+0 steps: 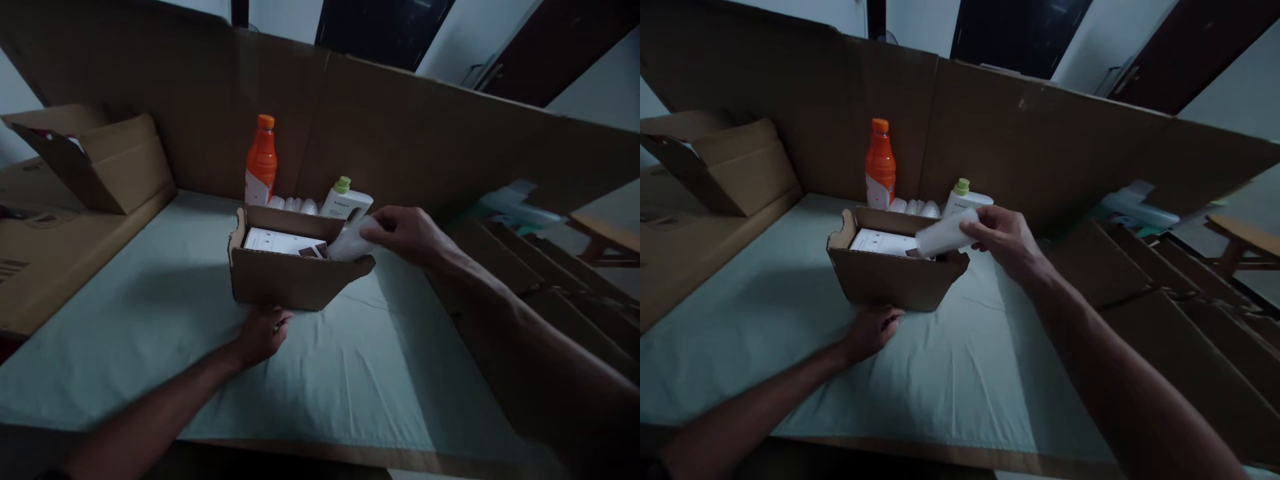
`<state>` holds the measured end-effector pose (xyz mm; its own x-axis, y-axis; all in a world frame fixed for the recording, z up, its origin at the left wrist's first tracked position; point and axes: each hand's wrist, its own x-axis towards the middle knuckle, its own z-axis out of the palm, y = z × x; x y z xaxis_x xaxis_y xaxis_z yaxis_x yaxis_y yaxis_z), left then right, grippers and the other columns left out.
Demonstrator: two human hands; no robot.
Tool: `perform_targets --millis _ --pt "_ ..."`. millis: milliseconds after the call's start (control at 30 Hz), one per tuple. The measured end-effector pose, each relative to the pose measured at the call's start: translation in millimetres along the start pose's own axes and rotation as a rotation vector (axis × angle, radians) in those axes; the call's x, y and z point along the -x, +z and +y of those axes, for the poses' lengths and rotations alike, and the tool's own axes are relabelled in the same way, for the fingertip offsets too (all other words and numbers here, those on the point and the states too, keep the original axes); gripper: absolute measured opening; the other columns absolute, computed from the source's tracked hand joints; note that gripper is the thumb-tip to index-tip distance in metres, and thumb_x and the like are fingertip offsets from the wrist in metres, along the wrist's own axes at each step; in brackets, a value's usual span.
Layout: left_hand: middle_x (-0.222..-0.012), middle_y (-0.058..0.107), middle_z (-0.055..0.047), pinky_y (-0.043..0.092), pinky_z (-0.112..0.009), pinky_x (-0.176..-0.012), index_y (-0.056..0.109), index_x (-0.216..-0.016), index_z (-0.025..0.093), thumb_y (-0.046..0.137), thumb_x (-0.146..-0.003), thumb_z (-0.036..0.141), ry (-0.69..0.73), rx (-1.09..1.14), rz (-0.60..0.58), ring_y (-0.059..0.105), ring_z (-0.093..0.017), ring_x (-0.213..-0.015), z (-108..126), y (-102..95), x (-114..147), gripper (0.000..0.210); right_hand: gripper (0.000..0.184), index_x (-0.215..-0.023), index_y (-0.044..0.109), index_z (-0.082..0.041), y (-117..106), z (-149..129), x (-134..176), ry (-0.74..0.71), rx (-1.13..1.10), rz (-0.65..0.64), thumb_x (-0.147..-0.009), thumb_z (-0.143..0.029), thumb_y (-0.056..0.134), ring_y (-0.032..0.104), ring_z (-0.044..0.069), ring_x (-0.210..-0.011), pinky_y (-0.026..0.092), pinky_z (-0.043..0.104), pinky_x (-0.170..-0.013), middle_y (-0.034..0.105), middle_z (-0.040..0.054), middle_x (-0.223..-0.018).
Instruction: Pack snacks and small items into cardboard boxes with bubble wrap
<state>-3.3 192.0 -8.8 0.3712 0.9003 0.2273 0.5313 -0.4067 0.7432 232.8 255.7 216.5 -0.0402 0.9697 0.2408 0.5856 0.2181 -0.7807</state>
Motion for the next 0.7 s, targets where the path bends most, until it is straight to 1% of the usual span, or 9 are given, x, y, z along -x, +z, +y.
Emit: perform_targets --millis 67,133,167,233,300,367,433,533,700 --pt "-0.091 0.075 -0.008 0.055 -0.034 -0.084 0.075 -0.103 0.017 0.052 -0.086 0.019 0.040 0.002 -0.007 0.069 -0.021 -0.085 -5 3.8 3 0.028 0.019 -0.081 0.069 -0.018 -3 -6 -12 0.019 0.470 -0.039 -0.078 -0.036 0.073 0.062 0.018 -0.067 0.047 0.028 -0.061 0.066 0.0036 -0.072" --pt "-0.092 0.075 -0.006 0.055 -0.031 -0.083 0.074 -0.104 0.019 0.051 -0.088 0.018 0.076 0.014 -0.013 0.069 -0.019 -0.086 -6 1.7 7 0.028 0.016 -0.086 0.072 -0.018 -3 -20 -15 -0.006 0.890 -0.077 -0.081 -0.032 0.068 0.067 0.025 -0.078 0.049 0.033 -0.068 0.071 0.0080 -0.080" --pt "-0.093 0.075 -0.006 0.055 -0.030 -0.083 0.074 -0.105 0.019 0.051 -0.089 0.018 0.092 0.019 -0.014 0.069 -0.019 -0.087 -6 0.0 8 0.028 0.018 -0.090 0.073 -0.018 0 -27 -15 -0.021 1.043 -0.112 -0.082 -0.031 0.065 0.069 0.029 -0.084 0.049 0.036 -0.071 0.073 0.0106 -0.086" --pt "-0.094 0.075 -0.006 0.055 -0.030 -0.084 0.074 -0.105 0.019 0.051 -0.089 0.017 0.120 0.017 -0.011 0.069 -0.019 -0.088 -6 -1.8 9 0.027 0.023 -0.096 0.075 -0.016 13 -41 -15 -0.007 1.244 -0.227 -0.086 -0.032 0.061 0.071 0.035 -0.093 0.051 0.039 -0.074 0.075 0.0158 -0.096" --pt "-0.094 0.075 -0.007 0.055 -0.032 -0.083 0.074 -0.104 0.018 0.051 -0.089 0.016 0.146 0.002 -0.007 0.069 -0.020 -0.089 -8 -0.4 8 0.027 0.027 -0.101 0.076 -0.014 30 -47 -18 0.034 1.319 -0.364 -0.087 -0.030 0.060 0.072 0.036 -0.098 0.052 0.038 -0.076 0.075 0.0193 -0.100" --pt "-0.094 0.075 -0.008 0.055 -0.033 -0.082 0.074 -0.103 0.017 0.052 -0.087 0.015 0.169 -0.018 -0.004 0.069 -0.021 -0.088 -10 3.4 7 0.028 0.030 -0.108 0.075 -0.012 46 -46 -22 0.072 1.306 -0.448 -0.087 -0.027 0.059 0.071 0.035 -0.102 0.053 0.036 -0.078 0.075 0.0203 -0.104" --pt "-0.093 0.075 -0.009 0.055 -0.035 -0.083 0.074 -0.103 0.017 0.052 -0.086 0.014 0.187 -0.035 -0.003 0.068 -0.022 -0.088 -13 7.5 7 0.028 0.033 -0.115 0.072 -0.012 55 -42 -25 0.067 1.262 -0.444 -0.088 -0.025 0.057 0.071 0.034 -0.107 0.054 0.035 -0.081 0.075 0.0193 -0.109" --pt "-0.093 0.075 -0.008 0.055 -0.035 -0.084 0.074 -0.104 0.018 0.053 -0.086 0.014 0.201 -0.048 -0.012 0.068 -0.022 -0.089 -16 11.1 7 0.028 0.034 -0.119 0.070 -0.013 61 -36 -26 0.068 1.229 -0.398 -0.091 -0.023 0.053 0.069 0.034 -0.111 0.053 0.035 -0.084 0.073 0.0194 -0.115" --pt "-0.094 0.074 -0.009 0.055 -0.038 -0.084 0.073 -0.106 0.016 0.052 -0.087 0.014 0.200 -0.062 -0.026 0.067 -0.023 -0.090 -15 10.3 8 0.029 0.034 -0.117 0.070 -0.006 74 -31 -32 0.087 1.182 -0.481 -0.090 -0.022 0.056 0.069 0.034 -0.110 0.053 0.034 -0.083 0.072 0.0237 -0.117"
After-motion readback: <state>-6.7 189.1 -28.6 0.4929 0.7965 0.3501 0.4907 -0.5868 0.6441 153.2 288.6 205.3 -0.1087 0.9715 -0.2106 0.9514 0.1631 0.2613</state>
